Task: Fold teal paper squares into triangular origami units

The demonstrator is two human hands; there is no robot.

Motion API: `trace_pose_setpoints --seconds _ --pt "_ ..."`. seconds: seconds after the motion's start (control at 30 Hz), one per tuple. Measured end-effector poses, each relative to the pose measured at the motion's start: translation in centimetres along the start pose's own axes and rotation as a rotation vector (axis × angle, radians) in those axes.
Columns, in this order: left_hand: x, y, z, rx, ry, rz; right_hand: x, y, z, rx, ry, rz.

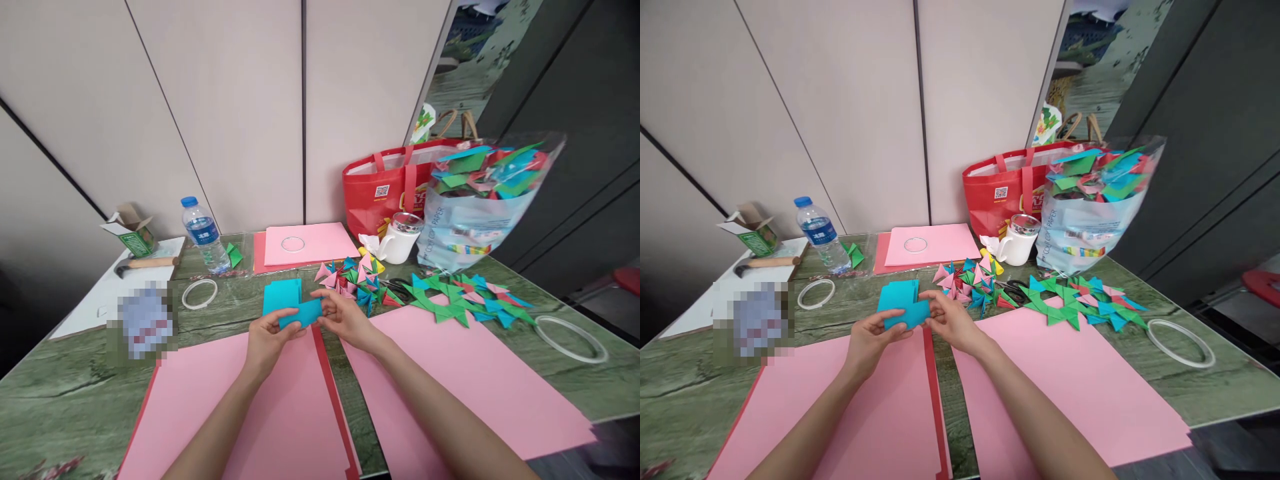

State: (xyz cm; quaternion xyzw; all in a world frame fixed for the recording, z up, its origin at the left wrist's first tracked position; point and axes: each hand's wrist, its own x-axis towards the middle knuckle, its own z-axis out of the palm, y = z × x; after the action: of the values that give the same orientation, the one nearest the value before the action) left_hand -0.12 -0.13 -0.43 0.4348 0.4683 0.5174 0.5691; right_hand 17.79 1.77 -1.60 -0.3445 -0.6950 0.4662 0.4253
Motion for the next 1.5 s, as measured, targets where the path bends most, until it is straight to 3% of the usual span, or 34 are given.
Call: trace_pose_setpoints --seconds 0.13,0.27,0.37,0.57,0.77,0.93,1.0,1.1,1.2,1.33,1.5 --pt "0.1 0.4 -0.4 0.007 0.034 0.061 0.4 0.8 -1.1 -0.047 0.135 0.029" --pt "0.1 0.8 -0.3 0.029 0.041 0.086 0.8 0.5 -1.7 0.192 0.284 0.059" --pt "-0.1 0.8 0.1 0.038 -0.03 0.045 0.7 -0.2 -1.2 0.292 0.209 0.14" --pt "-0.3 0.6 0.3 0.082 -0.101 0.012 0.1 0.2 0.5 0.266 0.005 0.228" --pt "-0.3 0.8 0.3 0.045 -0.176 0.011 0.3 1.3 0.4 0.29 0.072 0.26" --pt "-0.5 0.5 0.4 0.07 -0.145 0.003 0.2 1.0 0.5 0.297 0.007 0.267" --pt "-0.4 0.5 0.3 0.089 -0.087 0.034 0.2 0.9 0.6 0.316 0.036 0.243" --pt "-0.1 0.5 0.1 0.092 0.023 0.049 0.4 0.7 0.8 0.318 0.186 0.132" --pt "0.2 0.4 -0.1 0.036 0.016 0.036 0.4 0.4 1.0 0.149 0.261 -0.012" --pt "0.3 0.5 -0.1 0.044 -0.021 0.054 0.1 -0.2 1.3 -0.197 0.14 -0.173" --pt "0.2 0.6 -0.1 0.108 0.006 0.087 -0.3 -0.5 1.9 -0.163 0.019 -0.12"
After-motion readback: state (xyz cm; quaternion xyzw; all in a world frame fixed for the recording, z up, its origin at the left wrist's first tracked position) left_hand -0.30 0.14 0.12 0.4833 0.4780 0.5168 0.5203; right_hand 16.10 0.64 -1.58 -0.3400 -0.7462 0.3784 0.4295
